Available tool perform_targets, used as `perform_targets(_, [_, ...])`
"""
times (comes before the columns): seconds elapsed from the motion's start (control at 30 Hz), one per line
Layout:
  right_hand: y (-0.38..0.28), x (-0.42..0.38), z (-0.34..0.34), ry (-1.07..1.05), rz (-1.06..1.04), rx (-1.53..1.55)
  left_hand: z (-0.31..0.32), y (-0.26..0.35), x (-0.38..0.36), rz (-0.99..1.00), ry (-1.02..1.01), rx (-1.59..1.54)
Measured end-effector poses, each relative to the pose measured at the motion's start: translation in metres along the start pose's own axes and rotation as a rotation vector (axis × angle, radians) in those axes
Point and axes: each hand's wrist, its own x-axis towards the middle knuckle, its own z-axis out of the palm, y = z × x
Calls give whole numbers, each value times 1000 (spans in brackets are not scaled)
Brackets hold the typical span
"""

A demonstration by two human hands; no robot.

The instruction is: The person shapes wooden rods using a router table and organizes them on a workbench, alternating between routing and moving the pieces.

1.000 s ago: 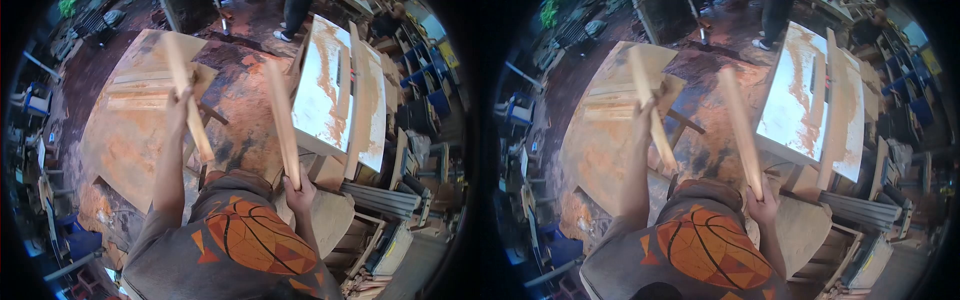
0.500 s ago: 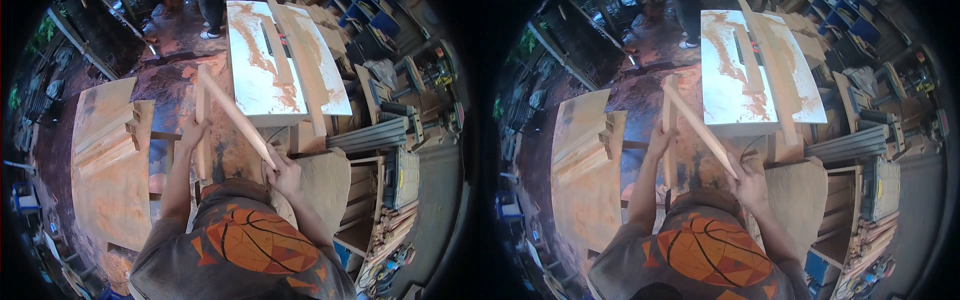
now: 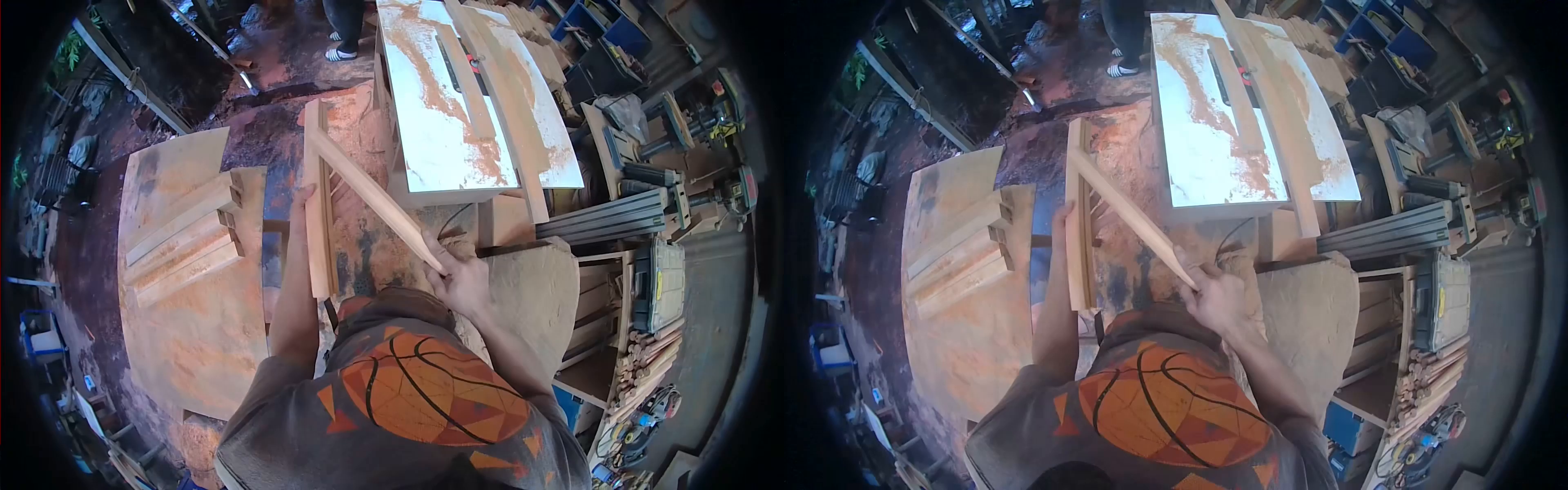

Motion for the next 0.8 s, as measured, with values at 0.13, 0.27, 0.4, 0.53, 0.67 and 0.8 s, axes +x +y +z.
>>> perform_targets(0.13, [-31, 2, -4, -79, 92, 289, -24, 20, 28, 125, -284, -342])
perform_targets(0.27, [-55, -21, -32, -231, 137, 360, -29, 49, 47, 254, -128, -432])
perform_targets(0.4, [-64, -51, -42, -333, 183, 287, -43, 78, 74, 261, -205, -547])
perform_targets(0.53, [-69, -67, -52, -237, 182, 277, -56, 114, 106, 234, -364, -523])
perform_targets(0.67, [-48, -99, -41, -219, 302, 395, -63, 127, 127, 188, -446, -550])
perform_targets(0.8, [-58, -93, -54, -274, 246, 232, -62, 122, 136, 192, -460, -395])
